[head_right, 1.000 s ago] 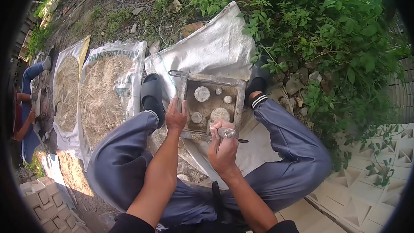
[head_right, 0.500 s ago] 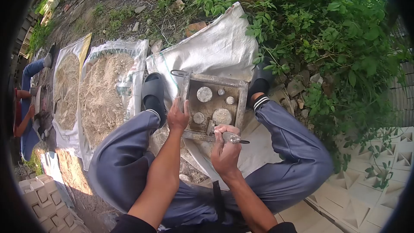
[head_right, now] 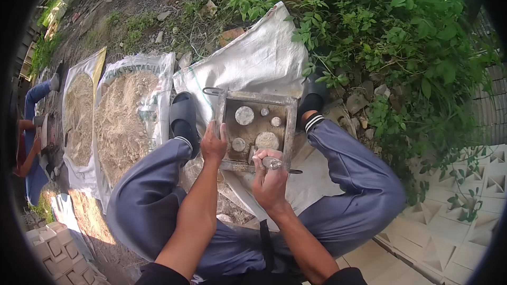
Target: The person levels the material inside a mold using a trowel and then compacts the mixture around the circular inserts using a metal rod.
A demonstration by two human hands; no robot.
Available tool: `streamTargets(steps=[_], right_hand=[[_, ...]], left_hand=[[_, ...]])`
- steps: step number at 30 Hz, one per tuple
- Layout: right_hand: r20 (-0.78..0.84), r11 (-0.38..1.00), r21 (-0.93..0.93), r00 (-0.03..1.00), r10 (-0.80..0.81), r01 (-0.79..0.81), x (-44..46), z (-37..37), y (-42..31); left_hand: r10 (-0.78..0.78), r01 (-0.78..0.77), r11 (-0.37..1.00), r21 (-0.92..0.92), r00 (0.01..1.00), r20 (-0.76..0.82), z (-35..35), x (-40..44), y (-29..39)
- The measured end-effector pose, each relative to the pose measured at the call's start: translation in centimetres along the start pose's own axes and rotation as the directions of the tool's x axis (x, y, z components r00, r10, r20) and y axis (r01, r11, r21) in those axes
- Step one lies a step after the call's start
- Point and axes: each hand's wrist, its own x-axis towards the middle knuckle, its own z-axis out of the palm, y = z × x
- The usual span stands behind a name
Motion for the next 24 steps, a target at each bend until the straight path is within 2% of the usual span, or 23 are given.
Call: streamTargets(steps=[1, 3, 5, 7, 9, 10, 11, 13, 15, 16, 19, 21, 23, 24], right_hand=[[-0.007, 1.000, 0.003, 1.000, -0.001, 0.001, -0.1, 0.1, 0.1], [-0.200, 0.957, 0.274, 0.979, -0.038, 0.093, -1.1, 0.3, 0.2], [-0.214, 0.958, 0.261, 0.975, -0.058, 0.114, -1.9, 0.8, 1.8], [0.006, 0.999, 0.014, 0.999, -0.032, 0.032, 0.1, 0.1, 1.4], [-0.020, 0.998, 0.067, 1.000, -0.008, 0.009, -0.1, 0.0, 0.4], [-0.092, 0.989, 0.134, 0.995, -0.046, 0.058, -0.7, 0.2, 0.3], [-0.162, 0.974, 0.199, 0.984, -0.073, 0.105, -1.3, 0.3, 0.2], [-0.154, 0.974, 0.179, 0.982, -0.114, 0.141, -1.5, 0.8, 0.8], [0.063, 0.993, 0.117, 0.998, -0.025, 0.017, -0.4, 0.3, 0.8], [0.062, 0.993, 0.119, 0.998, -0.027, 0.020, -0.4, 0.2, 0.6], [-0.116, 0.967, 0.199, 0.984, -0.136, 0.157, -1.2, 0.1, 0.1], [-0.137, 0.962, 0.222, 0.982, -0.129, 0.158, -1.5, 0.5, 1.2], [0.070, 0.999, 0.048, 0.997, -0.025, 0.022, 0.2, -0.3, 0.6], [0.056, 0.995, 0.095, 0.998, 0.016, -0.022, 0.7, -0.7, -0.5]], left_hand=[[0.007, -0.007, 1.000, 0.001, 1.000, -0.001, 0.2, 0.1, -0.1], [-0.003, 0.003, 1.000, 0.000, 1.000, -0.015, 0.3, 0.0, -0.4], [-0.018, 0.018, 1.000, 0.009, 1.000, 0.006, 0.0, -0.4, -0.6], [-0.013, 0.013, 1.000, 0.000, 1.000, 0.009, 0.4, 0.2, -0.1], [0.017, -0.017, 1.000, -0.012, 0.999, -0.034, 0.3, 0.0, -0.2], [0.011, -0.011, 1.000, -0.008, 0.999, -0.037, 0.2, 0.3, -0.2], [-0.023, 0.023, 1.000, -0.012, 1.000, 0.017, 0.0, 0.3, -0.1], [-0.051, 0.052, 0.999, -0.014, 0.996, 0.077, -0.5, -0.1, -0.1], [-0.026, 0.026, 1.000, 0.008, 0.999, 0.021, -0.1, 0.1, 0.0], [-0.025, 0.025, 1.000, 0.009, 1.000, 0.018, 0.0, 0.1, 0.0], [-0.048, 0.049, 0.999, -0.008, 0.999, 0.016, 0.2, 0.0, -0.5], [0.004, -0.004, 1.000, 0.005, 1.000, -0.008, 0.5, -0.1, -0.6], [0.010, -0.010, 1.000, -0.009, 1.000, -0.004, 0.4, -0.2, -0.3], [0.007, -0.007, 1.000, -0.011, 1.000, 0.000, 0.3, 0.0, -0.3]])
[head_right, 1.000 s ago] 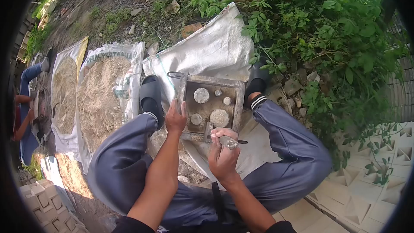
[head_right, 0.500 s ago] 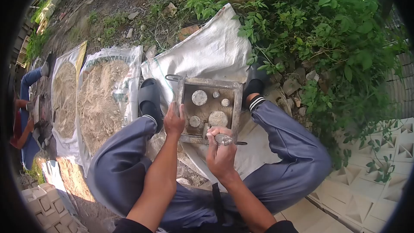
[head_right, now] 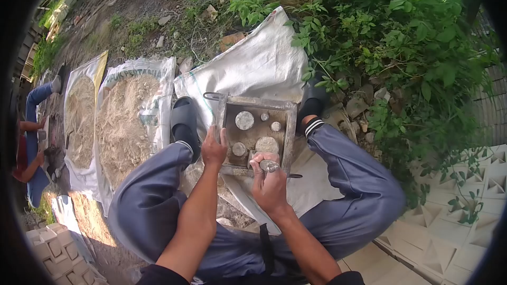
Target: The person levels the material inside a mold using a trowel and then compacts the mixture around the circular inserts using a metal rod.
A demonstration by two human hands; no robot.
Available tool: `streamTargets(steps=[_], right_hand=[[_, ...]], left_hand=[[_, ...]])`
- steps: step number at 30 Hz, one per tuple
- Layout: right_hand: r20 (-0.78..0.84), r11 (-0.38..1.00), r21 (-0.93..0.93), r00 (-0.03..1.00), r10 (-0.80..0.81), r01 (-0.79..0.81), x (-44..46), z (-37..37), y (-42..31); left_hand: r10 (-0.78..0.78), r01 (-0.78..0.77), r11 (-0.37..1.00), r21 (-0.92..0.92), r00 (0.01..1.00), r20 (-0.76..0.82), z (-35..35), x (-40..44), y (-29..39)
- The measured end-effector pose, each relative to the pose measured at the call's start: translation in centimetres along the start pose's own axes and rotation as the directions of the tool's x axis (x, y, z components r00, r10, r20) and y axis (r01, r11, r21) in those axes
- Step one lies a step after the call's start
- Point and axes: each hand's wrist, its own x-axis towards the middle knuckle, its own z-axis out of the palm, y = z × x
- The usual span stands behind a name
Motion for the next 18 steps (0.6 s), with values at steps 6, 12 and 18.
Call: streamTargets(steps=[6, 12, 18], right_hand=[[-0.068, 0.995, -0.005, 0.993, -0.099, 0.099, -1.3, 0.1, 2.2], [-0.154, 0.988, 0.049, 0.978, -0.137, 0.146, -2.1, 0.4, 1.7], [-0.115, 0.997, 0.052, 0.992, -0.058, 0.064, -0.9, 0.3, 0.8]], left_hand=[[-0.046, 0.045, 0.999, 0.013, 0.998, 0.054, -0.3, 0.0, 0.3], [-0.046, 0.046, 0.999, 0.000, 0.996, 0.077, -0.2, 0.1, -0.2], [-0.005, 0.004, 1.000, 0.021, 0.999, 0.046, 0.1, 0.1, 0.0]])
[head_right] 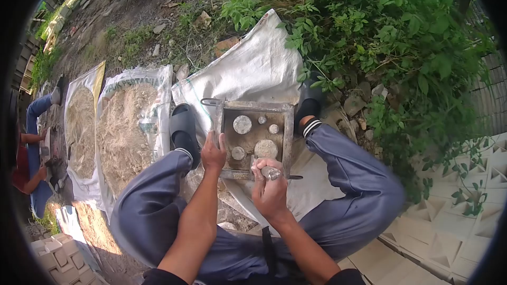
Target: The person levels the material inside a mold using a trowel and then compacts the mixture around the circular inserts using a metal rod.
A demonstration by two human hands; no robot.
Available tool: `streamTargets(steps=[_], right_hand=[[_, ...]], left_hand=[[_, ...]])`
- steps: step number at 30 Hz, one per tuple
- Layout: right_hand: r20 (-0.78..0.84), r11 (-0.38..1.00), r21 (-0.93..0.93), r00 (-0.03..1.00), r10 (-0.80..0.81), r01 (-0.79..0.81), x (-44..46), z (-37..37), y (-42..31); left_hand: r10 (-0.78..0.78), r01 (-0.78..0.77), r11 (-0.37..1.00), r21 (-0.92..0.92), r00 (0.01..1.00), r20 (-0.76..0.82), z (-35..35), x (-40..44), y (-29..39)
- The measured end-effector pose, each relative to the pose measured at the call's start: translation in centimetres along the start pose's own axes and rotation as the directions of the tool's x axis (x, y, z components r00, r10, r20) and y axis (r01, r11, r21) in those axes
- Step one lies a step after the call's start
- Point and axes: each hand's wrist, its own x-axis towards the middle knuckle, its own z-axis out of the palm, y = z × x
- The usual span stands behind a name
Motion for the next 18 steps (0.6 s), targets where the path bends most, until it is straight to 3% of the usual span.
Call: streamTargets(steps=[1, 3, 5, 6, 7, 9, 11, 13, 15, 17, 18], right_hand=[[-0.065, 0.997, 0.012, 0.995, -0.073, 0.074, -0.4, 0.1, -0.1], [-0.003, 0.997, -0.003, 0.997, -0.080, 0.080, -1.3, 0.0, 1.1], [0.111, 0.999, -0.039, 0.993, 0.028, -0.024, -0.3, -0.2, 1.3], [0.073, 0.990, 0.091, 0.992, 0.102, -0.109, 0.0, 0.1, 0.8], [0.069, 0.989, 0.093, 0.992, 0.110, -0.116, -0.4, 0.1, 0.4], [-0.056, 0.999, 0.032, 0.998, -0.038, 0.040, -1.4, 0.2, -0.4], [-0.069, 0.994, 0.093, 0.996, -0.053, 0.060, -2.3, 0.6, 0.9], [0.045, 0.999, -0.009, 0.998, 0.047, -0.046, -0.9, 0.2, 0.4], [0.049, 0.997, -0.028, 0.996, 0.079, -0.078, -0.5, -0.1, -0.5], [-0.053, 0.993, -0.004, 0.991, -0.119, 0.119, -0.9, 0.0, -0.5], [-0.035, 0.990, 0.033, 0.990, -0.138, 0.140, -1.0, 0.3, 0.0]], left_hand=[[-0.028, 0.028, 1.000, -0.007, 0.999, 0.019, -0.3, 0.1, 0.0], [-0.044, 0.044, 0.999, -0.006, 0.999, 0.031, -0.5, -0.2, -0.3], [-0.038, 0.039, 0.999, -0.025, 0.999, 0.034, 0.0, 0.0, 0.2], [-0.026, 0.027, 1.000, -0.013, 0.999, 0.021, 0.0, 0.1, 0.1], [-0.014, 0.014, 1.000, 0.006, 1.000, 0.014, 0.0, -0.1, -0.3], [-0.014, 0.014, 1.000, 0.014, 1.000, 0.014, 0.0, 0.0, -0.4], [-0.027, 0.027, 1.000, 0.013, 1.000, 0.010, -0.4, -0.3, -0.1], [-0.038, 0.040, 0.998, -0.039, 0.997, 0.068, -1.0, 0.1, 0.7], [-0.014, 0.014, 1.000, -0.027, 1.000, 0.028, -0.6, -0.1, 0.5], [-0.008, 0.008, 1.000, -0.010, 1.000, -0.021, -0.1, 0.1, -0.3], [-0.018, 0.018, 1.000, -0.001, 1.000, -0.007, -0.1, 0.1, -0.4]])
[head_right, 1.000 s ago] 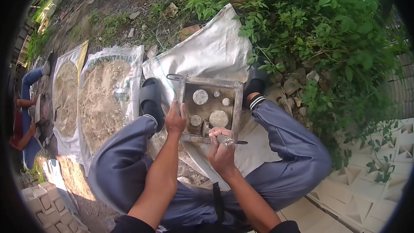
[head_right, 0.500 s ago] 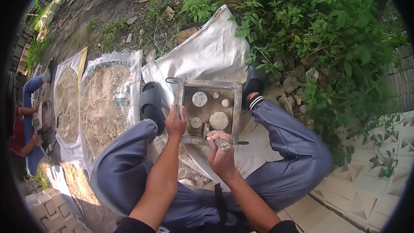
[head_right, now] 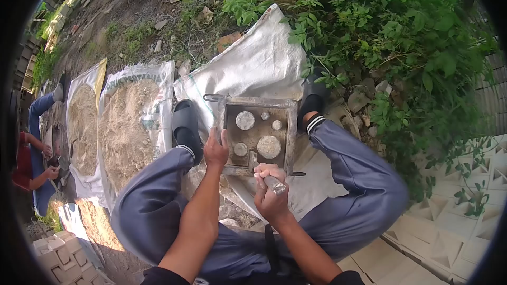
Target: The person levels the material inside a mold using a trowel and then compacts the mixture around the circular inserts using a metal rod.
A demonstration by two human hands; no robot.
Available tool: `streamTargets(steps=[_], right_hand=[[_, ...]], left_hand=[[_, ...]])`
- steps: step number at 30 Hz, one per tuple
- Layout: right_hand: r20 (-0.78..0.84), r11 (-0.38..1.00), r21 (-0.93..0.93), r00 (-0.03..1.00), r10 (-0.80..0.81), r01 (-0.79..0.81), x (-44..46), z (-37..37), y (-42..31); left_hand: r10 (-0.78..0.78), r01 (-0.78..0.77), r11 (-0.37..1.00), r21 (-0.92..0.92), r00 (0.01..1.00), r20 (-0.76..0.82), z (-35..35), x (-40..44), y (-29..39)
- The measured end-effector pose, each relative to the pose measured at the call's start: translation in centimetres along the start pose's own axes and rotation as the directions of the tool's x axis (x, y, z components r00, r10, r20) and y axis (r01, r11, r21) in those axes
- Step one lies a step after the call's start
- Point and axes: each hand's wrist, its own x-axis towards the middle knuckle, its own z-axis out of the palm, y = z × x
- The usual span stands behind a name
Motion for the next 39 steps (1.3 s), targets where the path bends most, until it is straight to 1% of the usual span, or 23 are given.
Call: streamTargets(steps=[1, 3, 4, 5, 7, 8, 11, 13, 16, 17, 19, 20, 23, 25, 27, 28, 30, 31, 33, 35, 36, 37, 39], right_hand=[[0.004, 1.000, -0.002, 1.000, 0.006, -0.006, -0.1, 0.0, 0.1], [0.144, 0.985, -0.089, 0.977, 0.160, -0.148, 1.2, 0.1, 0.4], [0.153, 0.969, 0.008, 0.958, 0.242, -0.246, 1.7, 0.0, -0.2], [0.149, 0.969, 0.007, 0.958, 0.244, -0.248, 1.6, -0.1, -0.6], [0.020, 0.996, 0.026, 0.996, 0.081, -0.082, 0.8, 0.0, -1.4], [0.015, 0.998, 0.036, 0.999, 0.046, -0.047, -0.4, 0.3, -0.2], [0.127, 0.993, -0.015, 0.984, 0.121, -0.120, -0.2, 0.4, 1.4], [0.154, 0.978, 0.005, 0.967, 0.203, -0.206, 1.0, -0.3, -0.7], [0.003, 0.989, 0.085, 0.992, 0.125, -0.125, 0.2, 0.0, -0.6], [0.006, 0.988, 0.085, 0.991, 0.131, -0.131, -0.2, 0.2, 0.1], [0.121, 0.991, -0.078, 0.985, 0.121, -0.112, 0.2, 0.2, 1.5], [0.148, 0.980, 0.010, 0.969, 0.196, -0.200, 0.4, 0.3, 2.0], [0.116, 0.990, 0.028, 0.984, 0.134, -0.138, 1.9, -0.3, -0.4], [0.127, 0.983, 0.079, 0.980, 0.152, -0.163, 0.4, -0.4, 0.6], [0.155, 0.995, -0.065, 0.985, 0.080, -0.071, 0.0, 0.0, 1.9], [0.138, 0.989, -0.028, 0.979, 0.151, -0.149, 0.5, 0.1, 1.4], [0.108, 0.989, -0.025, 0.983, 0.146, -0.144, 1.2, -0.1, -0.4], [0.075, 0.989, -0.022, 0.987, 0.145, -0.143, 1.3, 0.1, -0.8], [0.068, 0.994, 0.024, 0.992, 0.107, -0.109, -0.4, 0.4, 0.6], [0.129, 0.996, -0.087, 0.991, 0.045, -0.034, -1.2, 0.6, 2.3], [0.166, 0.990, -0.042, 0.977, 0.137, -0.132, 0.4, 0.4, 1.0], [0.168, 0.991, -0.040, 0.977, 0.130, -0.125, 1.0, 0.2, 0.3], [0.077, 0.982, 0.029, 0.980, 0.184, -0.187, 1.3, 0.3, -0.4]], left_hand=[[-0.002, 0.002, 1.000, 0.004, 1.000, 0.014, -0.1, -0.2, 0.2], [-0.006, 0.006, 1.000, -0.021, 0.999, 0.034, -0.3, -0.2, 0.6], [0.011, -0.011, 1.000, -0.022, 1.000, 0.019, -0.2, -0.1, 0.6], [0.025, -0.025, 0.999, -0.020, 1.000, 0.007, -0.2, -0.1, 0.5], [0.019, -0.019, 1.000, -0.010, 1.000, 0.004, -0.1, -0.1, 0.1], [-0.009, 0.009, 1.000, 0.003, 0.999, 0.036, -0.1, -0.3, -0.1], [-0.016, 0.016, 1.000, 0.003, 0.999, 0.045, 0.0, -0.1, 0.3], [-0.011, 0.011, 1.000, 0.006, 0.999, 0.035, -0.1, -0.4, 0.4], [-0.039, 0.039, 0.999, 0.007, 0.999, 0.023, -0.3, -0.3, 0.1], [-0.040, 0.040, 0.999, 0.017, 0.999, 0.035, -0.2, -0.4, 0.0], [-0.027, 0.026, 1.000, 0.013, 0.999, 0.042, 0.1, -0.2, 0.4], [-0.005, 0.005, 1.000, -0.001, 1.000, 0.024, 0.2, -0.1, 0.4], [0.002, -0.002, 1.000, -0.013, 1.000, 0.027, -0.2, -0.1, 0.6], [-0.028, 0.029, 0.999, -0.014, 0.999, 0.037, -0.5, -0.2, 0.3], [-0.014, 0.014, 1.000, -0.006, 1.000, 0.023, 0.1, -0.1, 0.1], [-0.010, 0.010, 1.000, -0.011, 1.000, 0.015, 0.4, 0.1, 0.1], [0.068, -0.070, 0.997, -0.022, 0.993, -0.100, 0.4, -0.1, 0.1], [0.063, -0.066, 0.998, -0.020, 0.993, -0.100, 0.2, 0.0, 0.2], [-0.028, 0.030, 0.999, -0.022, 0.998, 0.057, -0.6, 0.0, 0.5], [-0.029, 0.030, 0.999, -0.022, 0.999, 0.043, -0.3, -0.3, 0.6], [0.007, -0.007, 1.000, -0.013, 1.000, -0.010, 0.4, -0.4, 0.0], [0.045, -0.045, 0.999, 0.001, 0.997, -0.067, 0.6, -0.1, -0.1], [0.026, -0.026, 1.000, 0.000, 0.999, -0.043, 0.5, -0.1, 0.0]])
